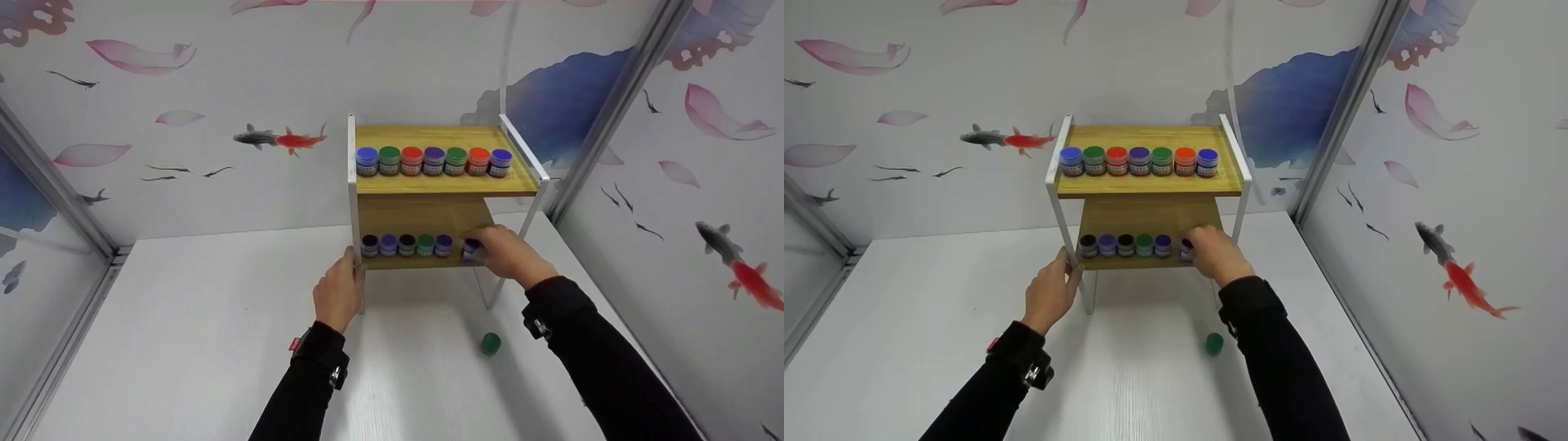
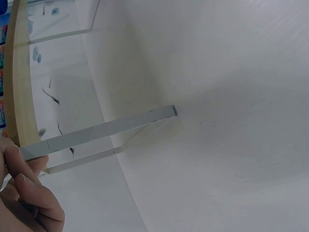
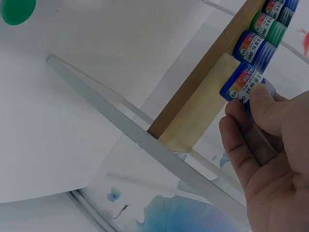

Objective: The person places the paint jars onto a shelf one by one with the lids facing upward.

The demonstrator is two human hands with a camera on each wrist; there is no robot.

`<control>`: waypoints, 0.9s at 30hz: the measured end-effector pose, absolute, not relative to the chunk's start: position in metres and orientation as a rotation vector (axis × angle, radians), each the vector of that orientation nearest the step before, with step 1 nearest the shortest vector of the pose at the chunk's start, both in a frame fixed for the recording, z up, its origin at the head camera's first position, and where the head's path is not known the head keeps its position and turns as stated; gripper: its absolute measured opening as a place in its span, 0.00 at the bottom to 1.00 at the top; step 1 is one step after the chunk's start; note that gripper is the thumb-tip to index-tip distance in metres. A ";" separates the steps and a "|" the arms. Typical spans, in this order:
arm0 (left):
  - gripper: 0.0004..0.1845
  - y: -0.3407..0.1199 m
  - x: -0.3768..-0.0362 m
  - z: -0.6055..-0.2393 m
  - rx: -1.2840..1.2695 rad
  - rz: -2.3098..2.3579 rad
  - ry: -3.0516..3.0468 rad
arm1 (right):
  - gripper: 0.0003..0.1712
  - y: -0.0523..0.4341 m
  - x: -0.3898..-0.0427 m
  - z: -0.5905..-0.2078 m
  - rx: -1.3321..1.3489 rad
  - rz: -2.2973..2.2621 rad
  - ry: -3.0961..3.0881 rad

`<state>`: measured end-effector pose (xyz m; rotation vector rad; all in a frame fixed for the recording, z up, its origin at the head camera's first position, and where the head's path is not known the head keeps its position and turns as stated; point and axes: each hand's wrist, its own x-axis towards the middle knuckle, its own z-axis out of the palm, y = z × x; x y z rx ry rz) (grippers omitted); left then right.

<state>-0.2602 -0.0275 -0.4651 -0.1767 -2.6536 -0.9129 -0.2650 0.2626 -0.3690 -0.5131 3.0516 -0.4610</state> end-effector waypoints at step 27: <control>0.12 -0.027 -0.262 -0.467 -0.156 -0.941 -2.680 | 0.21 0.252 -0.277 -0.393 -0.446 -0.399 3.168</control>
